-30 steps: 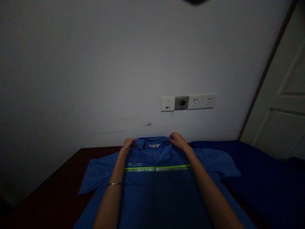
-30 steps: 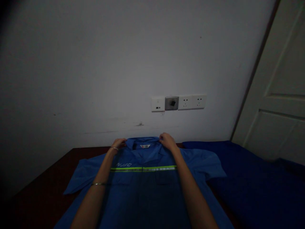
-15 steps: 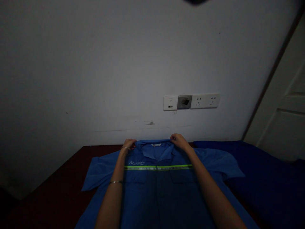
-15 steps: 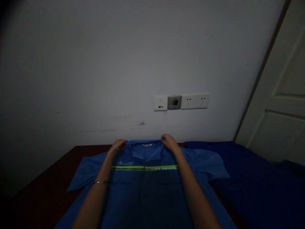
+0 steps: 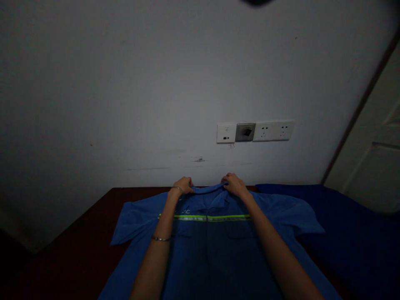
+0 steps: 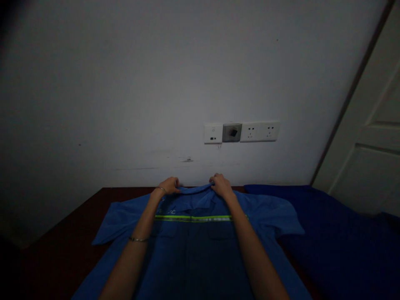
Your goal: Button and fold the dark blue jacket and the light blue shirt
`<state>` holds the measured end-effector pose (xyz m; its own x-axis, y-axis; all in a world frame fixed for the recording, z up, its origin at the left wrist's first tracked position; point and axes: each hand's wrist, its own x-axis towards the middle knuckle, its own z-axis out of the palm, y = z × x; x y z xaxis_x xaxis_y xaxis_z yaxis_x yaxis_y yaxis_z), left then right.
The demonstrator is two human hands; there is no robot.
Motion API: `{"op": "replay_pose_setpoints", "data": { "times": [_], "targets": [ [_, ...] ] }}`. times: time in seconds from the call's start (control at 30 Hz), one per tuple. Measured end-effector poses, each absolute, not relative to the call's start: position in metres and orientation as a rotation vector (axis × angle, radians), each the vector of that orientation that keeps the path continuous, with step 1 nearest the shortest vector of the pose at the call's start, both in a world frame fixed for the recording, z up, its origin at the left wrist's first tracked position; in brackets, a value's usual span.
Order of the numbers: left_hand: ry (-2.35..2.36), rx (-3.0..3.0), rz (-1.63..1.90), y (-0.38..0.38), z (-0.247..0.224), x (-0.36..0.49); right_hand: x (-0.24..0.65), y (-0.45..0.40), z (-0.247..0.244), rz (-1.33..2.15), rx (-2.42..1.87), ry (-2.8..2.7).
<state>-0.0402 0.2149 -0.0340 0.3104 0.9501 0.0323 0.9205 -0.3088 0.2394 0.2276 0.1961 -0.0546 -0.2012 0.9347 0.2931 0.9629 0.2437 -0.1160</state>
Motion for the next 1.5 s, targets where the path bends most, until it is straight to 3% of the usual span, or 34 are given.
{"op": "replay_pose_setpoints", "data": {
  "times": [0.17,0.43,0.7,0.93,1.13,1.23,1.37,1.5],
  "targets": [
    [1.856,2.197,0.055,0.226,-0.049,-0.061,0.227,0.196,-0.056,-0.108,-1.759,-2.261],
    [1.460,1.654,0.667,0.233,-0.067,-0.088,0.245,0.208,-0.062,0.051,-1.682,-2.176],
    [1.272,1.155,0.815,0.231,-0.080,-0.092,0.256,0.214,-0.059,0.277,-1.517,-2.131],
    [1.355,1.302,0.761,0.235,-0.087,-0.094,0.257,0.213,-0.055,0.250,-1.515,-2.113],
    [1.822,1.907,0.786,0.232,-0.044,-0.079,0.251,0.208,-0.052,0.231,-1.621,-2.054],
    [1.717,2.155,0.701,0.225,-0.028,-0.060,0.248,0.207,-0.051,0.201,-1.617,-2.067],
    [1.656,2.186,0.440,0.216,-0.035,-0.034,0.247,0.206,-0.049,0.167,-1.639,-2.076],
    [1.787,2.240,0.446,0.215,-0.052,-0.027,0.248,0.205,-0.048,0.171,-1.651,-2.069]
  ]
}}
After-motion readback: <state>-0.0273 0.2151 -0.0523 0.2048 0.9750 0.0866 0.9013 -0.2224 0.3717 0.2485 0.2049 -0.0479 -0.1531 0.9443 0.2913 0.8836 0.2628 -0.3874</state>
